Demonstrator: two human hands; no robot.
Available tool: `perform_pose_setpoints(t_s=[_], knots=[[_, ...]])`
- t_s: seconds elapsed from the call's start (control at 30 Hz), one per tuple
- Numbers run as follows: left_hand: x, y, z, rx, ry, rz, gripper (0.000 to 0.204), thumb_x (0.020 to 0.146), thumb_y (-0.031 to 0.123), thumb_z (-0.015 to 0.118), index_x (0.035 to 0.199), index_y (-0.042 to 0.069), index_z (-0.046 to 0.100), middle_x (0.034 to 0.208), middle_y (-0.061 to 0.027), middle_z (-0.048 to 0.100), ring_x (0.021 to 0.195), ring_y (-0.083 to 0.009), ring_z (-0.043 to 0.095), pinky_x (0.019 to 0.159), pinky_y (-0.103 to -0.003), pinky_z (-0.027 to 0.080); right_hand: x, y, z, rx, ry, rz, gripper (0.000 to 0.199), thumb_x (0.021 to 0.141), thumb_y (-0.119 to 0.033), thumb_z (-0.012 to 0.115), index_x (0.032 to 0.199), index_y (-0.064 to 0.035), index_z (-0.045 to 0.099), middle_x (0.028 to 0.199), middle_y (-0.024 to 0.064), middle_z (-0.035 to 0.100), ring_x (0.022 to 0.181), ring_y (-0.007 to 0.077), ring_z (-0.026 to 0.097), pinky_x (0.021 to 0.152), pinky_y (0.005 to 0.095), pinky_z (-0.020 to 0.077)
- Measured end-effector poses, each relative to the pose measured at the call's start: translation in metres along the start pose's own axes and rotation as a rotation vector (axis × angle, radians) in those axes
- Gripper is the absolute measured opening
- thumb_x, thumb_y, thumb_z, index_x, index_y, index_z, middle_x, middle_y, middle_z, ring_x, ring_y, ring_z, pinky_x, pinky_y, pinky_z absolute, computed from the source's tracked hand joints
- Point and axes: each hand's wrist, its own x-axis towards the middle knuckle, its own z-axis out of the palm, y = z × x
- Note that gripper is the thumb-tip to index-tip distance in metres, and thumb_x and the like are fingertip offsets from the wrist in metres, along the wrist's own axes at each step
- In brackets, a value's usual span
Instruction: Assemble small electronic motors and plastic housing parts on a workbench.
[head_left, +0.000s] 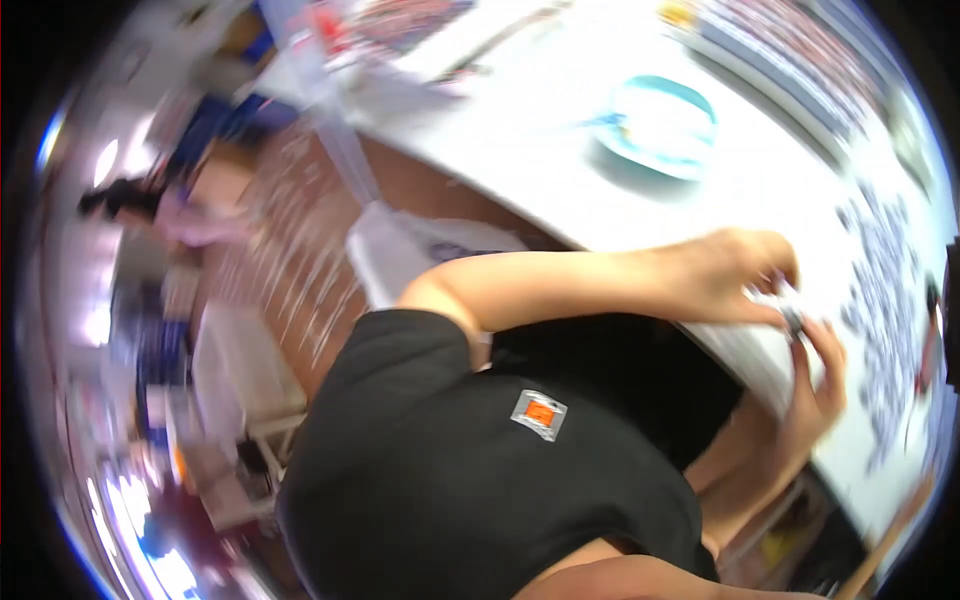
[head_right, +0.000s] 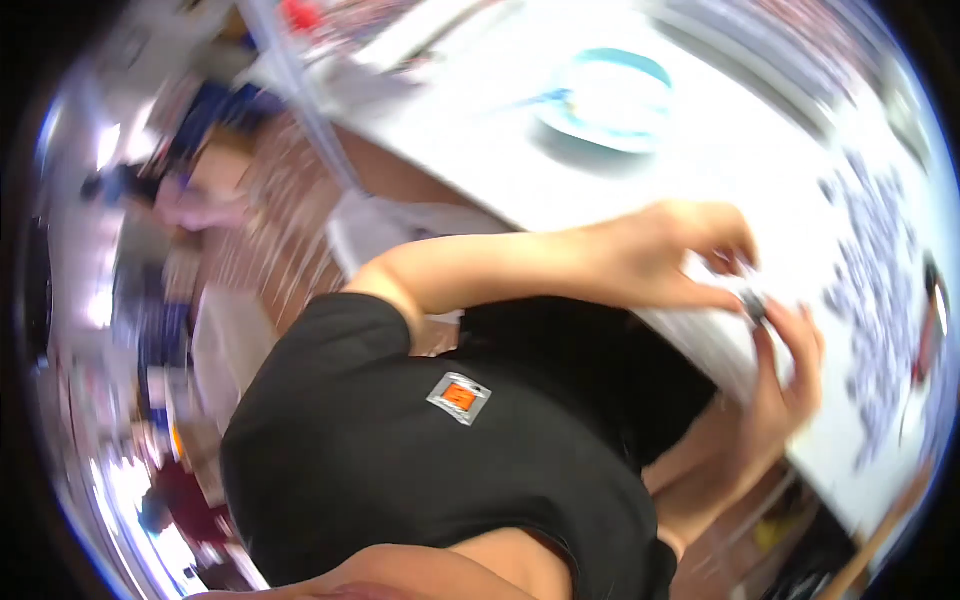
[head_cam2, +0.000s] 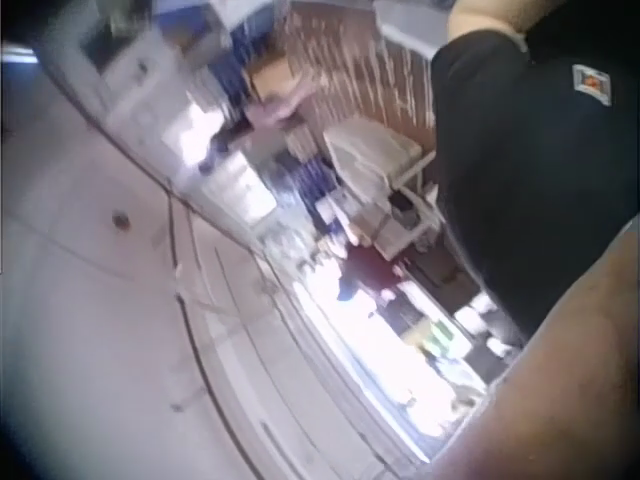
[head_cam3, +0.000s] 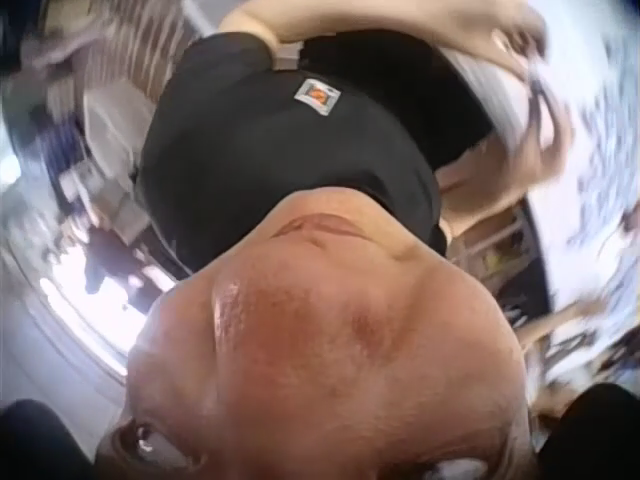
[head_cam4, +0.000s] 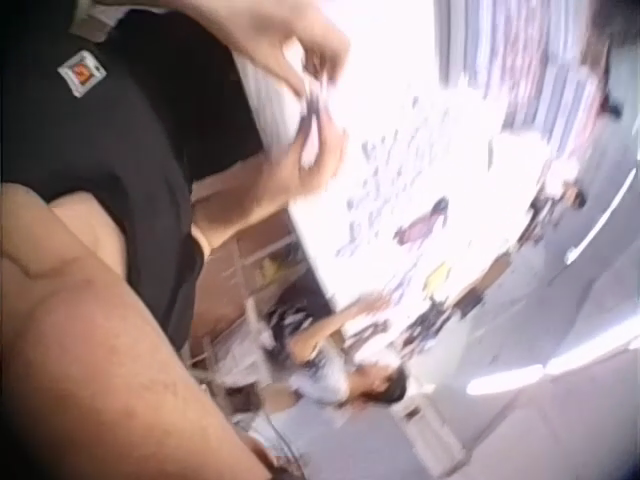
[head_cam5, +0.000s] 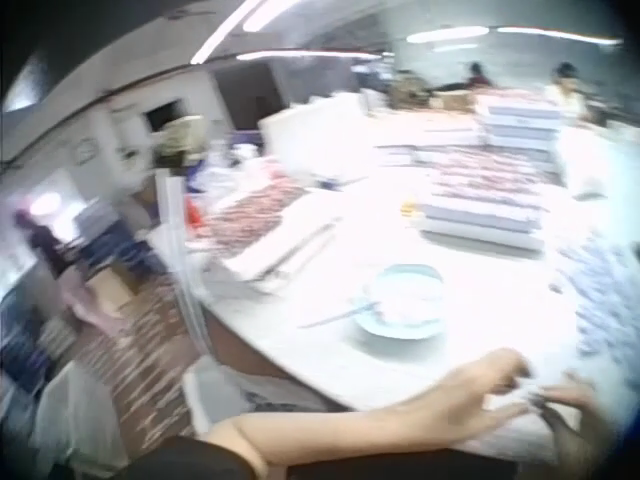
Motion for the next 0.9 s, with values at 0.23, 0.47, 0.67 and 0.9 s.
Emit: perform_pose_setpoints(t_s=[0.23,0.47,0.67,0.9], knots=[[-0.015,-0.023,-0.004,0.496,0.052,0.168,0.046,0.071,0.022,0.075,0.109,-0.001,0.062,0.110,-0.0183,0.060,0.115,-0.0335,0.051,0.099,-0.039,0.040,-0.007,0.013,-0.009,-0.132,-0.002,-0.023,0.023,0.087,0.005,0.061,0.107,-0.0023,0.067,0.107,0.0060,0.066,0.109,0.0203,0.055,0.101,0.0335,0.0404],[-0.016,-0.040,-0.010,0.498,-0.073,0.069,0.035,0.074,0.024,0.072,0.099,0.000,0.068,0.105,-0.0171,0.061,0.111,-0.0323,0.051,0.097,-0.038,0.041,-0.002,0.008,-0.001,-0.281,-0.024,-0.154,0.021,0.086,0.004,0.063,0.105,-0.0003,0.068,0.108,0.0055,0.068,0.107,0.0207,0.057,0.100,0.0357,0.0415],[-0.020,-0.053,-0.002,0.436,-0.014,0.033,0.045,0.072,0.033,0.073,0.108,0.006,0.070,0.110,-0.0173,0.059,0.113,-0.0317,0.051,0.099,-0.037,0.040,0.006,-0.026,0.014,-0.322,-0.018,-0.336,0.018,0.084,-0.001,0.068,0.101,-0.0035,0.070,0.098,0.0058,0.069,0.090,0.0192,0.060,0.087,0.0333,0.0441],[-0.024,-0.041,-0.010,0.362,-0.044,0.006,0.037,0.071,0.027,0.075,0.100,0.004,0.071,0.107,-0.0156,0.058,0.112,-0.0305,0.049,0.098,-0.036,0.041,0.001,-0.010,0.023,-0.369,-0.069,-0.339,0.021,0.088,0.000,0.063,0.108,-0.0034,0.069,0.108,0.0043,0.069,0.101,0.0180,0.058,0.101,0.0350,0.0404]])
